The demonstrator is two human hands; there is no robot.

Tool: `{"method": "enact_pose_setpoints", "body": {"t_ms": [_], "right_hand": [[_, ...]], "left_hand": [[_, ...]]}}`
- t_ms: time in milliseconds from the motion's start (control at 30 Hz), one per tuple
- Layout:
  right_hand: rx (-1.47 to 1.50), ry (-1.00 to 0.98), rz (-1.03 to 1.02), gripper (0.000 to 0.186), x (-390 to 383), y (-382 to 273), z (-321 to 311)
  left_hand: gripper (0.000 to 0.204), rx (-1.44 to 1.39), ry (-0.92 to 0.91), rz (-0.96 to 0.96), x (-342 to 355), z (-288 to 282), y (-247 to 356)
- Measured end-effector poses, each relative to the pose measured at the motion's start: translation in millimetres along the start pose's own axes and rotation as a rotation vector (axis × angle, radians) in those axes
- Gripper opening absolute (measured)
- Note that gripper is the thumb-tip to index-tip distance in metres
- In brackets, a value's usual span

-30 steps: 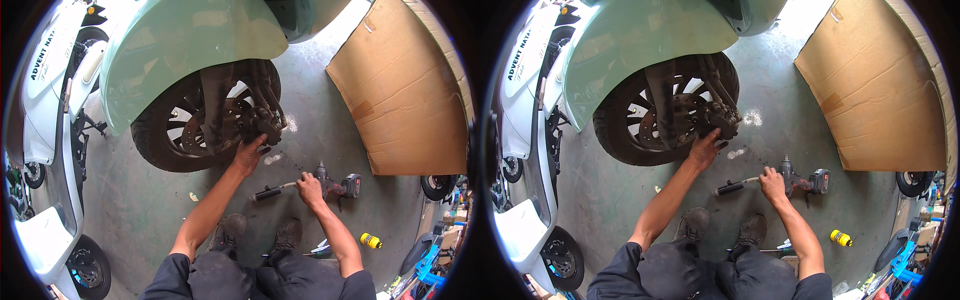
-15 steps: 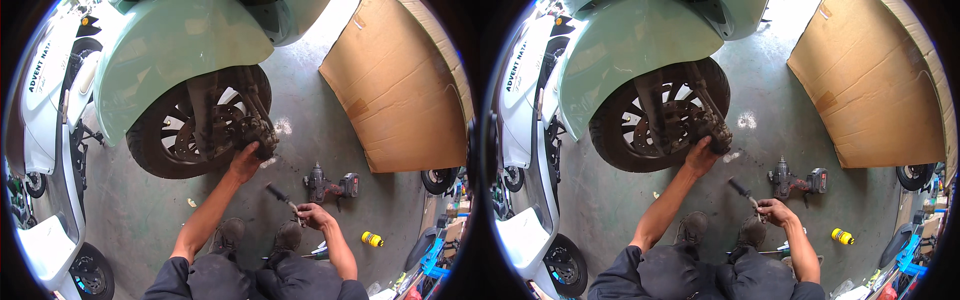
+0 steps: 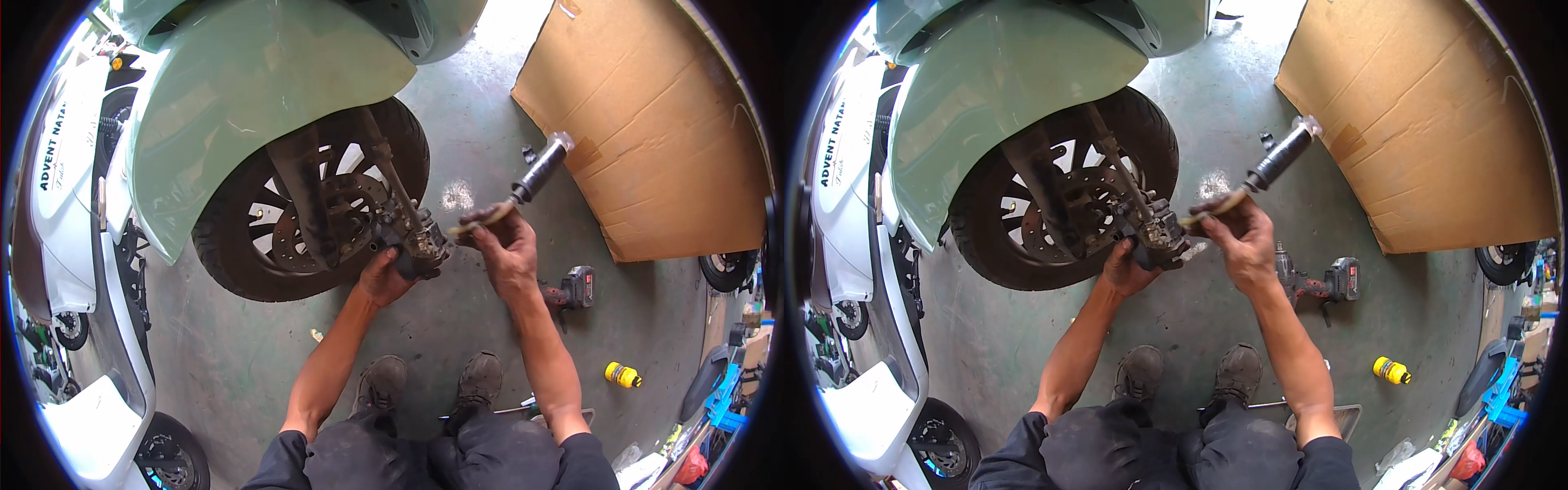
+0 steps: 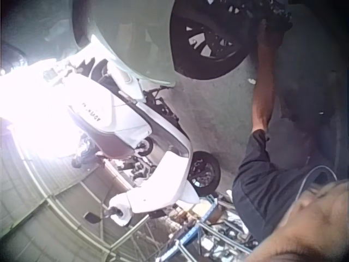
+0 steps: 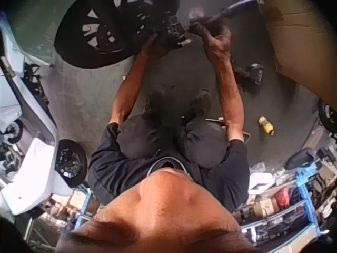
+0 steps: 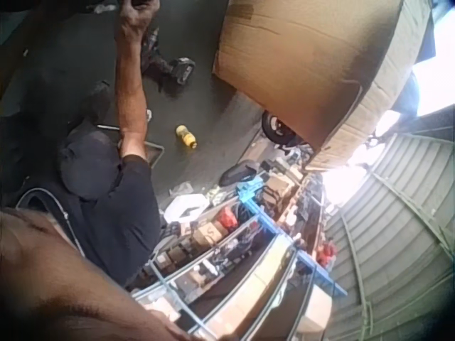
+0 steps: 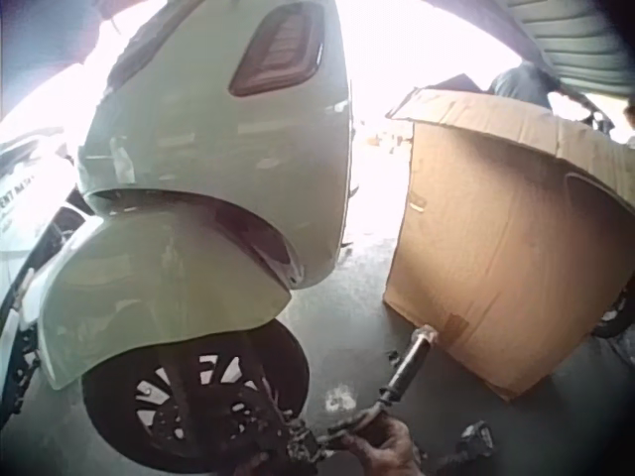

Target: The person services a motorcycle brake caliper by cleaning and replacing brake pads, using an impact driver to secure components, and later works on the handlebar assembly with a screwdriver and a cleaning cloth.

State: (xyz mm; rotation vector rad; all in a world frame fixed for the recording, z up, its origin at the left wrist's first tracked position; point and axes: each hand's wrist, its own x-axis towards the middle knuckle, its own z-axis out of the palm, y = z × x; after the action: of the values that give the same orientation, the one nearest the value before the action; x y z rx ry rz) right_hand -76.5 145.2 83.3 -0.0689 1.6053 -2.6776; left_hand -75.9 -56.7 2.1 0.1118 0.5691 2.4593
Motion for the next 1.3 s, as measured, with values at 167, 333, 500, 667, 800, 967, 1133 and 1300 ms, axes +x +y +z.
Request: {"method": "enact_pose_setpoints", "body": {"t_ms": [167, 333, 500, 667, 800, 967, 1133, 1300], "right_hand": [[-0.035, -0.093, -0.016, 0.022, 8, 12, 24], [-0.068, -0.065, -0.012, 0.021, 5, 15, 24], [-0.081, -0.024, -0.042, 0.021, 4, 18, 24], [-0.024, 0.027, -0.033, 0.018, 3, 23, 30], [-0.029, 0.049, -0.019, 0.018, 3, 26, 31], [-0.052, 0.053, 0.007, 0.019, 1, 24, 30], [-0.038, 0.025, -0.160, 0.020, 0, 24, 36], [-0.131, 0.100, -0.101, 0.020, 6, 23, 39]], "left_hand": [[0.088, -0.029, -0.068, -0.020, -6, 0, 1], [0.092, 0.058, -0.063, -0.022, -5, 2, 2], [0.091, 0.057, -0.045, -0.025, -2, 7, 2], [0.091, 0.093, -0.029, -0.023, -3, 12, 3], [0.093, 0.010, -0.066, 0.011, -2, 11, 0], [0.093, 0.008, -0.053, 0.008, -1, 7, -3], [0.086, -0.021, 0.003, 0.008, -1, -1, -4], [0.091, 0.080, 0.004, -0.062, -2, -7, -3]]}}
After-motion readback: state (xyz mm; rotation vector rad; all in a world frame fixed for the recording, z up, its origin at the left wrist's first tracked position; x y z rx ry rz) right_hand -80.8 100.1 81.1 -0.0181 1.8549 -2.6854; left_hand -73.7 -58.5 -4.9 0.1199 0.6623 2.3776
